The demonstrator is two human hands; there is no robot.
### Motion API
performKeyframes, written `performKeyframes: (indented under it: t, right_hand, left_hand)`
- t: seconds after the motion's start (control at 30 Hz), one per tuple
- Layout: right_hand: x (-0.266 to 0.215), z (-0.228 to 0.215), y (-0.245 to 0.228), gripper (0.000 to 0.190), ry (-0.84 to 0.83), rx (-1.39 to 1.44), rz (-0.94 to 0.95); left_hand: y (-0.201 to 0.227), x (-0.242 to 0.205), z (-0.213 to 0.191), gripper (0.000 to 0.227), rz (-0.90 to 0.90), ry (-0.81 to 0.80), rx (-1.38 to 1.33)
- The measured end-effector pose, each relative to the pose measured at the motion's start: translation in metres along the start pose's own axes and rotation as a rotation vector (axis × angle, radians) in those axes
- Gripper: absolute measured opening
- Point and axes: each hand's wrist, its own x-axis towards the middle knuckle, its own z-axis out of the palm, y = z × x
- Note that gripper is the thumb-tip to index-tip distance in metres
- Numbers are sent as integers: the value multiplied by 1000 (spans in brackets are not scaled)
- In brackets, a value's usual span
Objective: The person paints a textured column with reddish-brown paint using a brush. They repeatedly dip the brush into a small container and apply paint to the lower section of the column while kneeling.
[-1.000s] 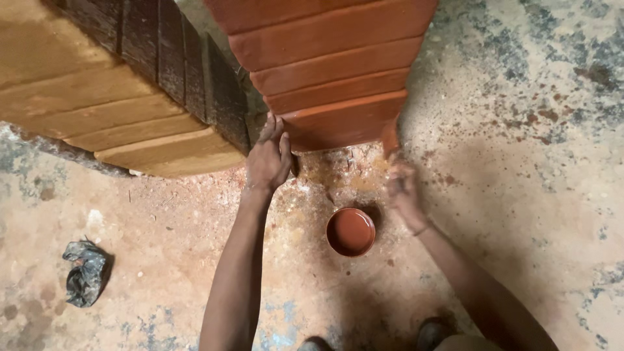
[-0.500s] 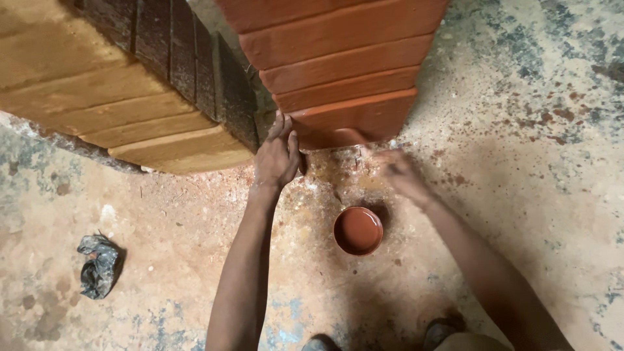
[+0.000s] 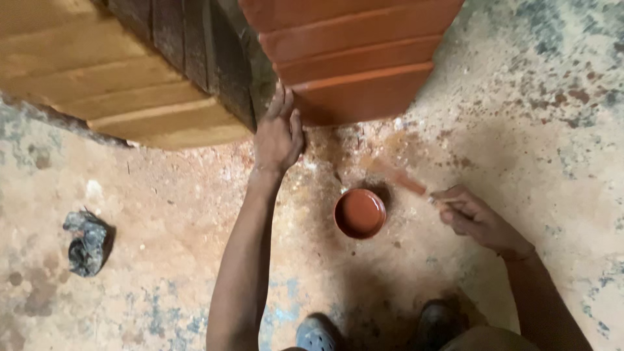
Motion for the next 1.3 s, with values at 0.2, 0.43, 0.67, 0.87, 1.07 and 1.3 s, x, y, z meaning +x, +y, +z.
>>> performKeyframes:
  t: [0.2, 0.43, 0.67, 0.87, 1.07, 1.3]
  right_hand:
    - [10, 46, -45, 29, -179, -697, -391]
    - [30, 94, -74, 51, -254, -1259, 181]
    - [25, 96, -73, 43, -128, -1063, -87]
    - [22, 96, -74, 43, -217, -1026, 195]
    - [0, 53, -65, 43, -166, -305, -37]
    - [-10, 51, 0, 36, -87, -506, 133]
  left_hand:
    - [-2, 3, 6, 53, -113, -94, 32]
    - [1, 4, 3, 54, -105, -105, 79]
    - [-2, 4, 4, 56, -149, -153, 74]
    - [-4, 4, 9, 54, -64, -87, 92]
    - [-5, 1, 8, 54, -57, -103, 97]
    - [7, -2, -2, 55, -77, -60, 13]
